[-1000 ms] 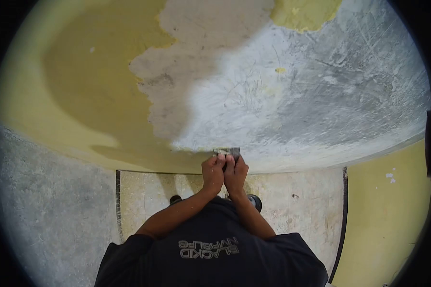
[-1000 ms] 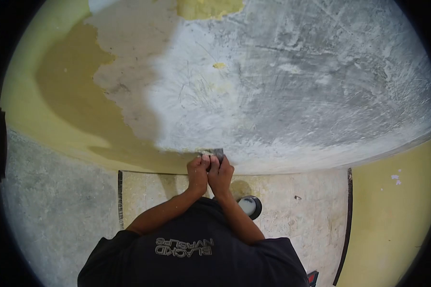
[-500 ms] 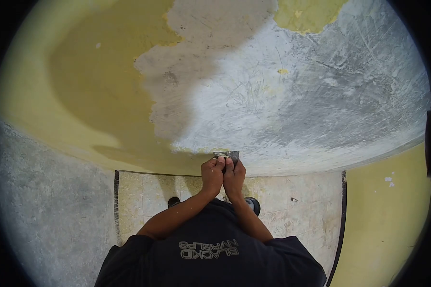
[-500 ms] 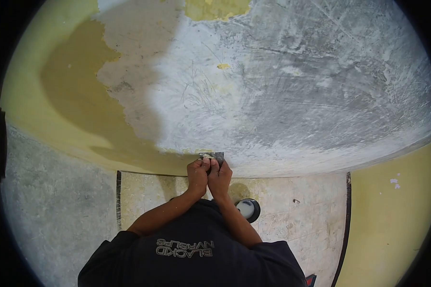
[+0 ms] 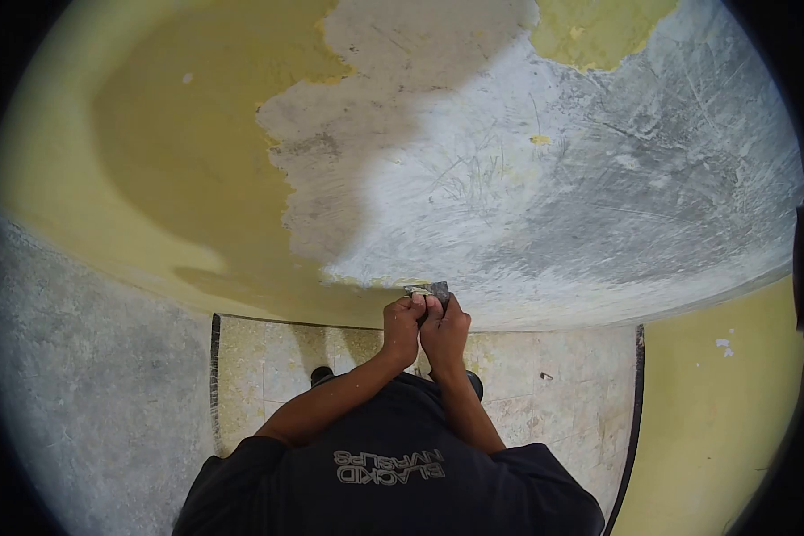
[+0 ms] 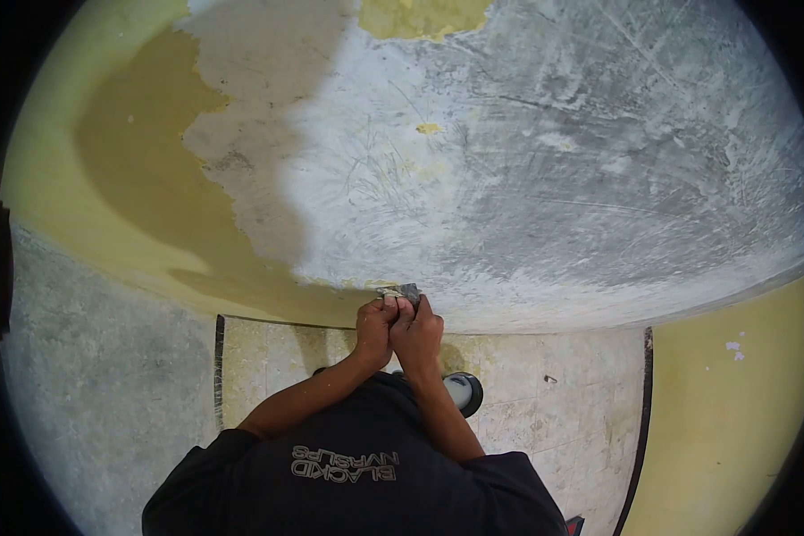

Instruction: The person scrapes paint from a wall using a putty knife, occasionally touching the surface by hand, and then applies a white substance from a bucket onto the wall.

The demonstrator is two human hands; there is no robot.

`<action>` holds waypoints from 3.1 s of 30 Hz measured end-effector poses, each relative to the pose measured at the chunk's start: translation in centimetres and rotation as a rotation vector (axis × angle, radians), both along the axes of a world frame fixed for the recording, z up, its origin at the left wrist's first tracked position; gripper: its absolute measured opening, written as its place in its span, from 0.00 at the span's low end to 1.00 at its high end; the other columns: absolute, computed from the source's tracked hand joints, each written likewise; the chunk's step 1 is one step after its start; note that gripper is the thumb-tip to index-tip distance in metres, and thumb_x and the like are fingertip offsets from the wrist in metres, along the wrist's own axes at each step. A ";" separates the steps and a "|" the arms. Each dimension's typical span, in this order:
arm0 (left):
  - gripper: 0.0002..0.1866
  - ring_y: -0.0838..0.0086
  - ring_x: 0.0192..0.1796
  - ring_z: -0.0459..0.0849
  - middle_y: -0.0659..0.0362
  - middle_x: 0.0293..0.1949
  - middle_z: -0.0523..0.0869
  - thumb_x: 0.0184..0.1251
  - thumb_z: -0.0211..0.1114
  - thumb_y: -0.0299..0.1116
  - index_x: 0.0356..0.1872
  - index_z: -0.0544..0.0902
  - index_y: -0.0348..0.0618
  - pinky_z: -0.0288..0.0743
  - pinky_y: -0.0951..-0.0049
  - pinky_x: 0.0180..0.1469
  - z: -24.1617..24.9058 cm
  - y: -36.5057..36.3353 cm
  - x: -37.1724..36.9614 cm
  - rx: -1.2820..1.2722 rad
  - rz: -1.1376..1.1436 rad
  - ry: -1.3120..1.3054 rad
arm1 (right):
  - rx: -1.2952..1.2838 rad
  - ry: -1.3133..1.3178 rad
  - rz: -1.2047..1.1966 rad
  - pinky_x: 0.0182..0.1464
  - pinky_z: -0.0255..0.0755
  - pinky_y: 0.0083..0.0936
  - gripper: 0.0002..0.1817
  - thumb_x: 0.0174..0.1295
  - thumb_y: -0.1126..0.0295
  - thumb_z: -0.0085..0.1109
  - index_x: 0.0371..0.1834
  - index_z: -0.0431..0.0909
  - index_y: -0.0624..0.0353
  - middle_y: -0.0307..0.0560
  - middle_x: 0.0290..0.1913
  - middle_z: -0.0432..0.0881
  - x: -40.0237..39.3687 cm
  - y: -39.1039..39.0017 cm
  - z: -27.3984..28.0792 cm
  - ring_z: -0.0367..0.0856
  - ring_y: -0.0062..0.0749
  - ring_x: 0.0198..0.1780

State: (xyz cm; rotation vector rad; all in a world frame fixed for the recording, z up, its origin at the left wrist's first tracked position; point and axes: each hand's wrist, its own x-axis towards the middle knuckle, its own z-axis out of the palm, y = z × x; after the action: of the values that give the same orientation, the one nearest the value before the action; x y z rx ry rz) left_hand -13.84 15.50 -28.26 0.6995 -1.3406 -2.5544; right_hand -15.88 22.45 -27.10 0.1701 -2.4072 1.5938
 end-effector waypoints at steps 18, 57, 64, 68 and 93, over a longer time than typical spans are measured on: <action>0.17 0.85 0.27 0.66 0.68 0.21 0.74 0.73 0.58 0.34 0.22 0.77 0.38 0.63 0.77 0.29 0.5 0.5 -0.2 -0.023 0.128 0.095 | -0.081 0.054 0.055 0.22 0.69 0.36 0.13 0.67 0.65 0.55 0.30 0.76 0.66 0.58 0.18 0.78 0.0 -0.4 1.0 0.80 0.53 0.20; 0.12 0.81 0.31 0.77 0.63 0.29 0.82 0.72 0.58 0.32 0.31 0.81 0.36 0.73 0.77 0.36 0.7 -0.9 0.1 0.000 0.024 0.056 | -0.091 -0.011 0.041 0.22 0.65 0.33 0.13 0.67 0.69 0.55 0.28 0.74 0.69 0.53 0.17 0.76 0.4 -0.9 2.0 0.72 0.31 0.18; 0.14 0.85 0.30 0.72 0.67 0.27 0.79 0.73 0.59 0.35 0.29 0.81 0.36 0.68 0.79 0.34 1.5 -0.5 0.2 0.089 0.061 0.089 | -0.255 -0.058 0.063 0.27 0.66 0.24 0.15 0.70 0.65 0.53 0.31 0.75 0.68 0.40 0.23 0.77 0.8 -1.5 1.8 0.69 0.20 0.26; 0.14 0.84 0.30 0.72 0.67 0.28 0.80 0.74 0.59 0.36 0.31 0.81 0.36 0.69 0.78 0.34 1.8 -0.8 1.3 0.057 0.027 0.140 | -0.279 -0.163 0.058 0.26 0.68 0.28 0.15 0.69 0.66 0.54 0.31 0.75 0.69 0.45 0.20 0.77 1.0 -0.8 0.2 0.71 0.22 0.24; 0.15 0.84 0.27 0.70 0.66 0.23 0.78 0.73 0.57 0.31 0.25 0.80 0.36 0.66 0.77 0.31 -0.1 -0.7 0.5 0.080 -0.015 -0.051 | 0.074 -0.193 -0.035 0.26 0.66 0.27 0.13 0.68 0.67 0.54 0.31 0.76 0.68 0.44 0.21 0.77 1.2 -0.6 0.6 0.69 0.23 0.24</action>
State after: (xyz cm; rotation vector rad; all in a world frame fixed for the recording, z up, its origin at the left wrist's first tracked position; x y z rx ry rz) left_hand -13.30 14.76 -28.38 0.7762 -1.2688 -2.6314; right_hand -14.63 21.82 -26.46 -0.0133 -2.6006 1.5722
